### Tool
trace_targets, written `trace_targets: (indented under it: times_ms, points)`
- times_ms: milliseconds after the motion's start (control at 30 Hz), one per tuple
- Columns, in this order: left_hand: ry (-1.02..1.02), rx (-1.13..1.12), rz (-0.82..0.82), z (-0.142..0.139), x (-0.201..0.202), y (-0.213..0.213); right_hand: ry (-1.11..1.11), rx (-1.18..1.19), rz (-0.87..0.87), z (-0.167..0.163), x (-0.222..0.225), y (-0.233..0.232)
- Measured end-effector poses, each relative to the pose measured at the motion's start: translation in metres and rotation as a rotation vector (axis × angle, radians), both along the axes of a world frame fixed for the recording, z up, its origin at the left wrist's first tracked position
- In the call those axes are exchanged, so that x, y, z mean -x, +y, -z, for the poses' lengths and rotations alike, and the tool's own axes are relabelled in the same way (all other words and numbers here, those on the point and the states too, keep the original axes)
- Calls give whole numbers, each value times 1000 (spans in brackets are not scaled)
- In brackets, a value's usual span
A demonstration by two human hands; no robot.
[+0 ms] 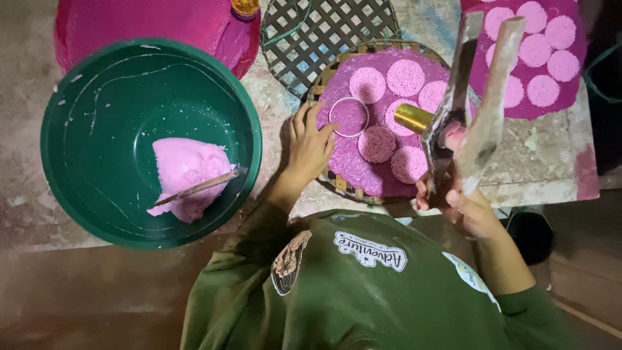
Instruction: The person scoops pink dough from a green bowl, places it into a circular metal mold on a pink tray, and presses it flat with a wooden tool. The person repeats this process to form multiple round dough pieces on the tray.
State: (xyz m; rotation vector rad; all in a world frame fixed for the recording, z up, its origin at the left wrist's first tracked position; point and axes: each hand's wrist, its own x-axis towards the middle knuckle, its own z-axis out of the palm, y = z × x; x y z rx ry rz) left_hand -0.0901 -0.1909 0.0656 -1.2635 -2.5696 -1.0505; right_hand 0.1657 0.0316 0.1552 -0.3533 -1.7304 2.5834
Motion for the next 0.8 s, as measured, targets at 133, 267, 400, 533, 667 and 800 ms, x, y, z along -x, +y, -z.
trace_targets:
  times_ms: [133, 267, 400, 533, 667, 800]
  points:
    - [-59, 38, 48, 1, 6, -4, -46, -132, -57, 3, 6, 10]
    - [-908, -646, 323, -18, 34, 20, -130, -123, -295, 9, 29, 19]
    - [-1787, -1323, 1112, -46, 60, 45, -499, 2, -568, 3, 70, 26]
    - [-1686, -1552, 1178, -53, 67, 65, -727, -208, -634, -28, 115, 46]
    - [-1679, -1721, 787, -34, 87, 85, -691, -692, -663, -49, 160, 62]
    - [-1566, -1931, 920, -10, 109, 87, -696, -1012, -565, -48, 188, 48]
